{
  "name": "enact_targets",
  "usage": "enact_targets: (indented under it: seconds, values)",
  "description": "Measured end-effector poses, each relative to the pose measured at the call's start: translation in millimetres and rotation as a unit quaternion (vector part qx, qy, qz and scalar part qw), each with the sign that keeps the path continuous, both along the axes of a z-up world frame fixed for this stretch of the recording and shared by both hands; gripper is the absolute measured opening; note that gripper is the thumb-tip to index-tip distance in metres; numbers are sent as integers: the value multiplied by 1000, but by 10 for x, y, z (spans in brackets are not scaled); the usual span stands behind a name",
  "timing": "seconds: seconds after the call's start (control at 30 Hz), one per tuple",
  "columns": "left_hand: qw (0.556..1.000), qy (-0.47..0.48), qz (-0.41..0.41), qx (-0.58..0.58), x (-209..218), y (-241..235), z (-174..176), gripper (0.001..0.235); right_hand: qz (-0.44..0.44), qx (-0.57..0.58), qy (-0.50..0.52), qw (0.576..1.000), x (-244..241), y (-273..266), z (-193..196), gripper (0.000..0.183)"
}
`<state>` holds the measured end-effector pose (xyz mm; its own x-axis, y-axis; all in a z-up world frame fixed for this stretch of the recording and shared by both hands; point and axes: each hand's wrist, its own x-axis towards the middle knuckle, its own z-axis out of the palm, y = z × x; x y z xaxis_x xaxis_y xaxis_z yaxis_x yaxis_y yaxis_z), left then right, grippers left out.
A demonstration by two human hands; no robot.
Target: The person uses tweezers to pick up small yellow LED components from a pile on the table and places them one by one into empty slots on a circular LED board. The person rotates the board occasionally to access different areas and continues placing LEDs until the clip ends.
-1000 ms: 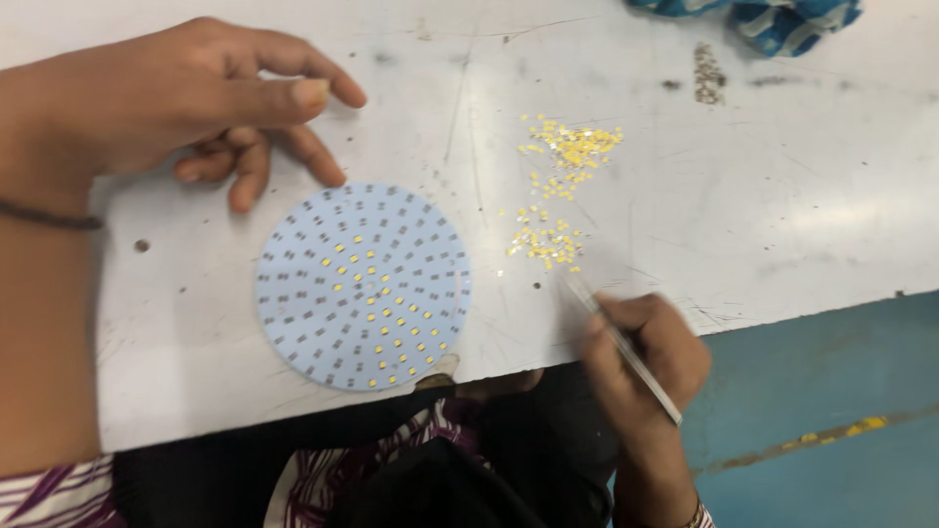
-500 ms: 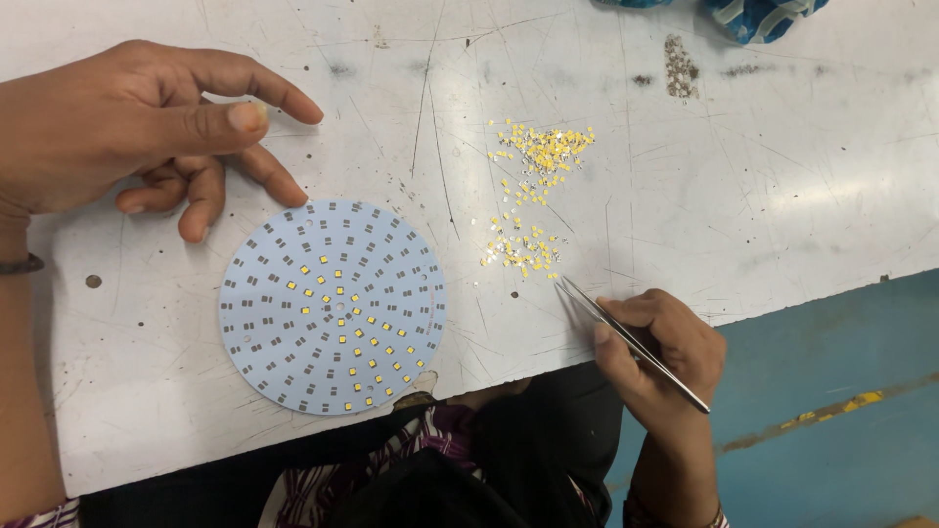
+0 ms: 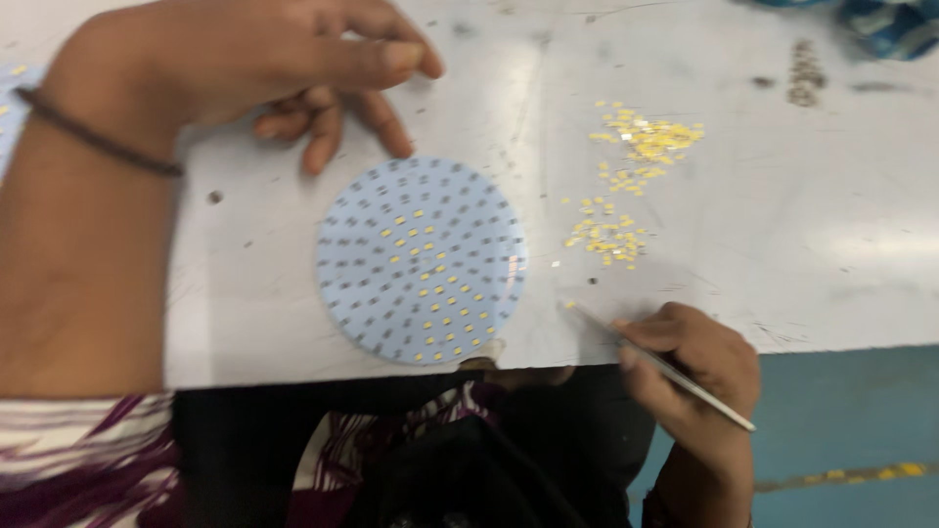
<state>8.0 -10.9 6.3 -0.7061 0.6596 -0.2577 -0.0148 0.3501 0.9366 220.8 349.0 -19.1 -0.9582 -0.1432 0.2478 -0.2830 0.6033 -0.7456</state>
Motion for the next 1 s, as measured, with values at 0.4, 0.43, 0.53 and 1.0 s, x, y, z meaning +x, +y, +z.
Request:
enact_targets:
  seconds: [0.4, 0.43, 0.53, 1.0]
  values:
    - [994, 62, 49, -79, 90, 103, 154, 57, 121, 54, 33, 991, -156, -372, 61, 17]
    - [994, 61, 50, -80, 80, 94, 133, 57, 120, 53, 35, 991, -154, -379, 60, 16]
    - [998, 14, 36, -44, 41, 67, 76, 59, 127, 47, 38, 990, -133, -357, 54, 15]
    - [993, -31, 29, -114, -67, 96, -24, 58, -90, 52, 50, 993, -36, 354, -79, 13]
